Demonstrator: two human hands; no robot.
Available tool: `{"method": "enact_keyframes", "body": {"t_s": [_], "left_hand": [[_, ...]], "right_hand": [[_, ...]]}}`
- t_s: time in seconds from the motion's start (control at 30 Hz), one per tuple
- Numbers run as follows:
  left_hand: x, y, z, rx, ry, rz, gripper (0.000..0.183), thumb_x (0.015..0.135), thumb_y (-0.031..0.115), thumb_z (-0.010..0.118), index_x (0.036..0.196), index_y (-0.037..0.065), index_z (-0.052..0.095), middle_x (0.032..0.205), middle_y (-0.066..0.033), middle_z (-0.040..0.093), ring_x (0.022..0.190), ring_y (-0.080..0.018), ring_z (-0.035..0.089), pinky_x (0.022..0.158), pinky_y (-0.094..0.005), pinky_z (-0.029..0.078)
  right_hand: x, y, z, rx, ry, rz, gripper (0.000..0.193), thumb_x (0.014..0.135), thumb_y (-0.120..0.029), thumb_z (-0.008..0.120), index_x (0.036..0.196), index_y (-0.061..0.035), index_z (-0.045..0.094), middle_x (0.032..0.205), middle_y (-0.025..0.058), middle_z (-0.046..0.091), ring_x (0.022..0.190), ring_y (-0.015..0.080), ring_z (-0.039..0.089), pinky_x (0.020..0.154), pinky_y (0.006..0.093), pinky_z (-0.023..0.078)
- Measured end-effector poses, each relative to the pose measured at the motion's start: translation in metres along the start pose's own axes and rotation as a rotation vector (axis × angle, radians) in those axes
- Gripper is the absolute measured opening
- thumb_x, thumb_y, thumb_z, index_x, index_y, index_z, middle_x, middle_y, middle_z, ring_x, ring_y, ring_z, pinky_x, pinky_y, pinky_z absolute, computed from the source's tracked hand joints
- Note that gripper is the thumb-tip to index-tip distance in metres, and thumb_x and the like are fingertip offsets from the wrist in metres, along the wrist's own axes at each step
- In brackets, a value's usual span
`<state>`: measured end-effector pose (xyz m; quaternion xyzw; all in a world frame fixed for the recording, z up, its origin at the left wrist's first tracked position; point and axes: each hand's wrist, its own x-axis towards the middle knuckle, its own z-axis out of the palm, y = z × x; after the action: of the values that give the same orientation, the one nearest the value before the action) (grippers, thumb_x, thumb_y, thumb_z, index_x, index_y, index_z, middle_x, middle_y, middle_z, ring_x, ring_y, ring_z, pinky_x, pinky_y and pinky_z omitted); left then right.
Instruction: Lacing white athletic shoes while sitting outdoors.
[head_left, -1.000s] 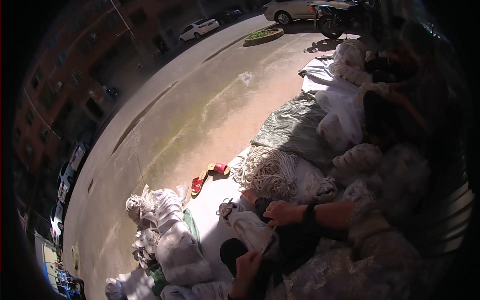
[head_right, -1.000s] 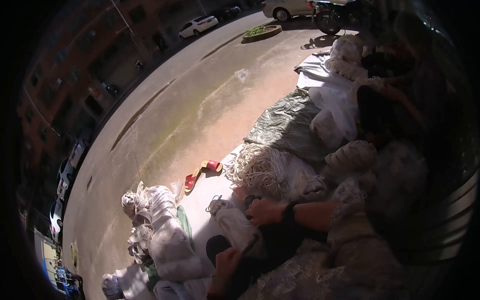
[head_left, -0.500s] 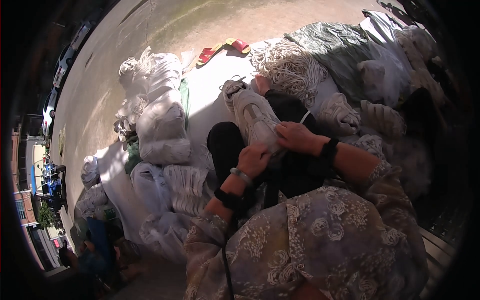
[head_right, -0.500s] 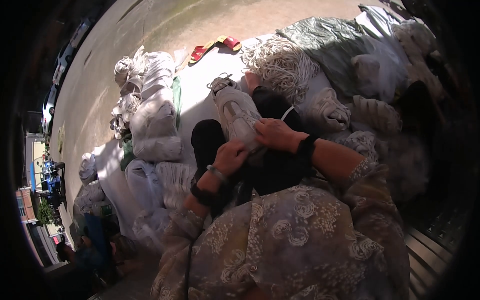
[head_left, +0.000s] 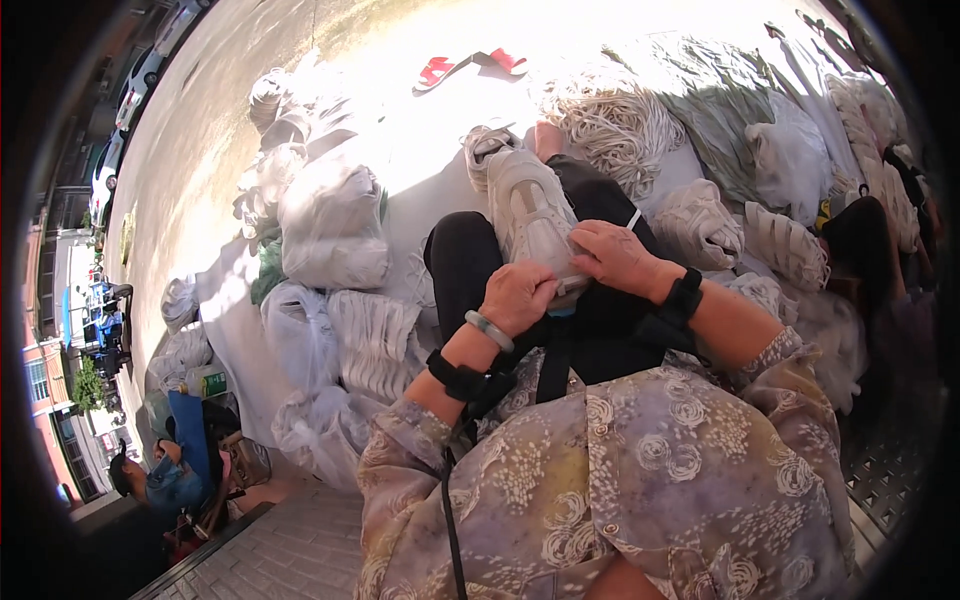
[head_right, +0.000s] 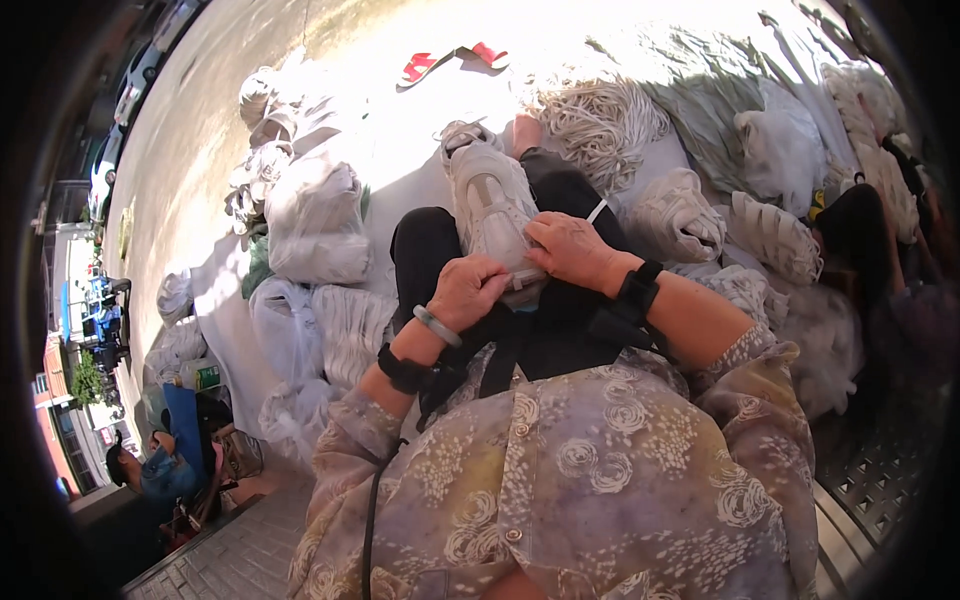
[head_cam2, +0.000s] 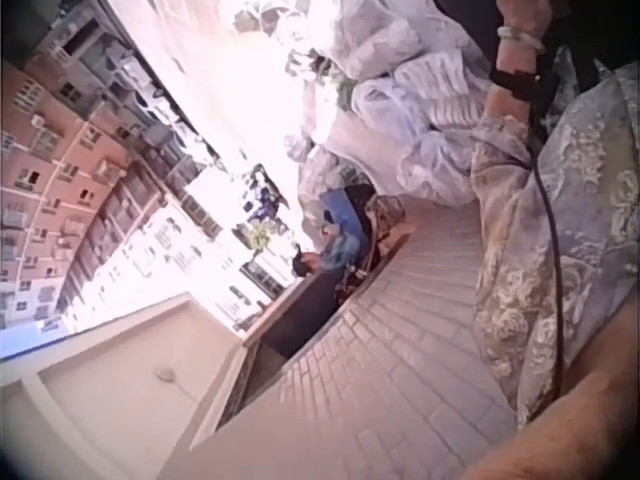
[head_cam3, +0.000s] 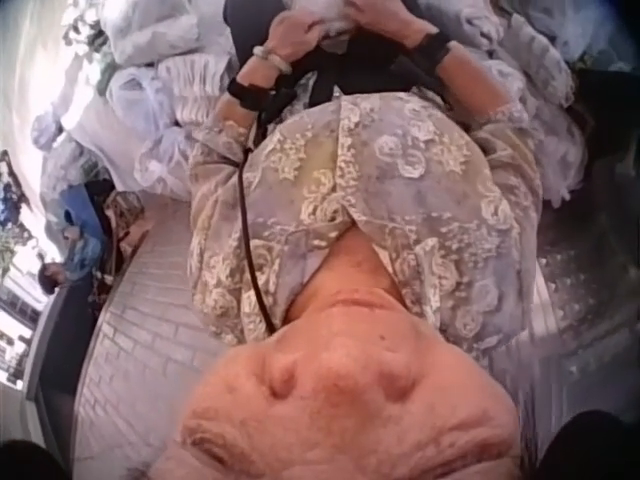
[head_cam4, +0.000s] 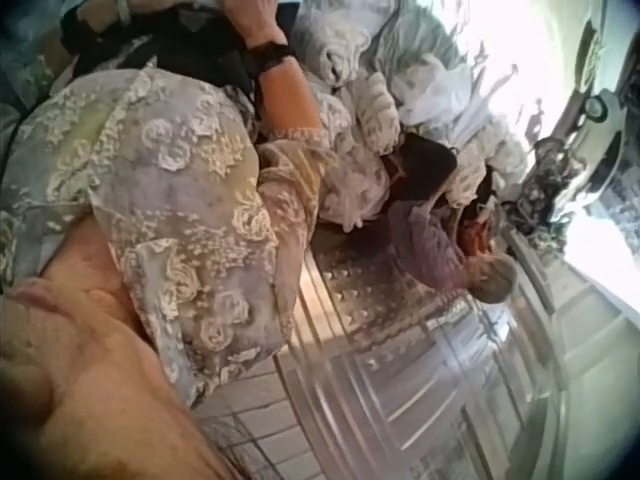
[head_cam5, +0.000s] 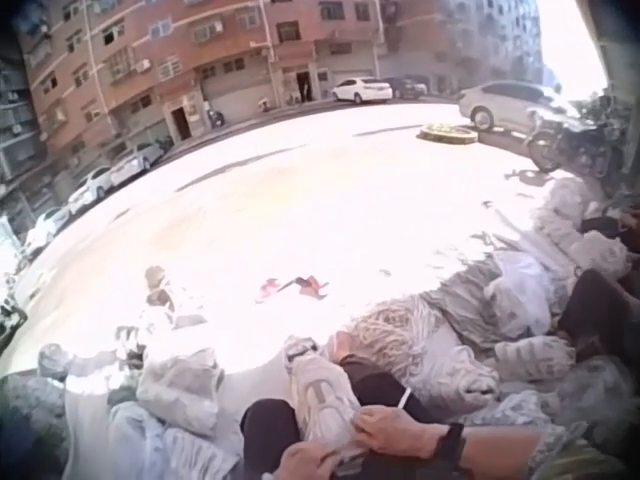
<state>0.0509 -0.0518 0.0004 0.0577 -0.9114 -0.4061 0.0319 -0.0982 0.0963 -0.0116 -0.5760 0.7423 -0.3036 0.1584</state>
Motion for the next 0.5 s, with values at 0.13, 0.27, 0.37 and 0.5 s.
{"method": "enact_keyframes", "body": {"t_s": [0.13, 0.27, 0.37, 0.5], "left_hand": [[0.009, 0.026, -0.016, -0.107, 0.055, 0.078, 0.008, 0.074, 0.010, 0.062, 0.078, 0.003, 0.064, 0.068, -0.0135, 0.061, 0.063, -0.0287, 0.060, 0.057, -0.0329, 0.047], [0.013, 0.020, -0.021, -0.075, 0.167, 0.086, 0.007, 0.075, 0.008, 0.061, 0.077, 0.001, 0.063, 0.066, -0.0132, 0.060, 0.057, -0.0255, 0.060, 0.053, -0.0297, 0.046], [0.009, 0.013, -0.023, -0.094, 0.145, -0.030, 0.008, 0.074, 0.011, 0.061, 0.075, 0.003, 0.061, 0.066, -0.0135, 0.060, 0.060, -0.0281, 0.060, 0.055, -0.0328, 0.046], [0.000, -0.005, -0.017, -0.162, 0.106, -0.154, 0.010, 0.073, 0.013, 0.060, 0.073, 0.003, 0.060, 0.068, -0.0143, 0.059, 0.065, -0.0319, 0.059, 0.058, -0.0363, 0.047]], "right_hand": [[0.014, -0.019, -0.008, 0.474, 0.142, -0.157, 0.022, 0.077, -0.007, 0.056, 0.098, 0.0003, 0.058, 0.087, 0.0120, 0.060, 0.078, 0.0242, 0.059, 0.069, 0.0316, 0.047], [0.021, -0.035, -0.026, 0.871, -0.252, 0.392, 0.014, 0.080, -0.009, 0.058, 0.090, 0.0017, 0.059, 0.070, 0.0063, 0.057, 0.067, 0.0124, 0.055, 0.062, 0.0255, 0.045], [0.014, -0.011, -0.019, 0.677, -0.124, 0.154, 0.013, 0.083, -0.011, 0.058, 0.084, 0.0019, 0.059, 0.061, 0.0016, 0.052, 0.062, 0.0056, 0.047, 0.057, 0.0228, 0.043], [0.008, 0.010, -0.023, 0.581, 0.018, 0.255, 0.011, 0.080, -0.009, 0.059, 0.081, 0.0013, 0.059, 0.063, 0.0056, 0.055, 0.060, 0.0103, 0.052, 0.058, 0.0256, 0.044]]}}
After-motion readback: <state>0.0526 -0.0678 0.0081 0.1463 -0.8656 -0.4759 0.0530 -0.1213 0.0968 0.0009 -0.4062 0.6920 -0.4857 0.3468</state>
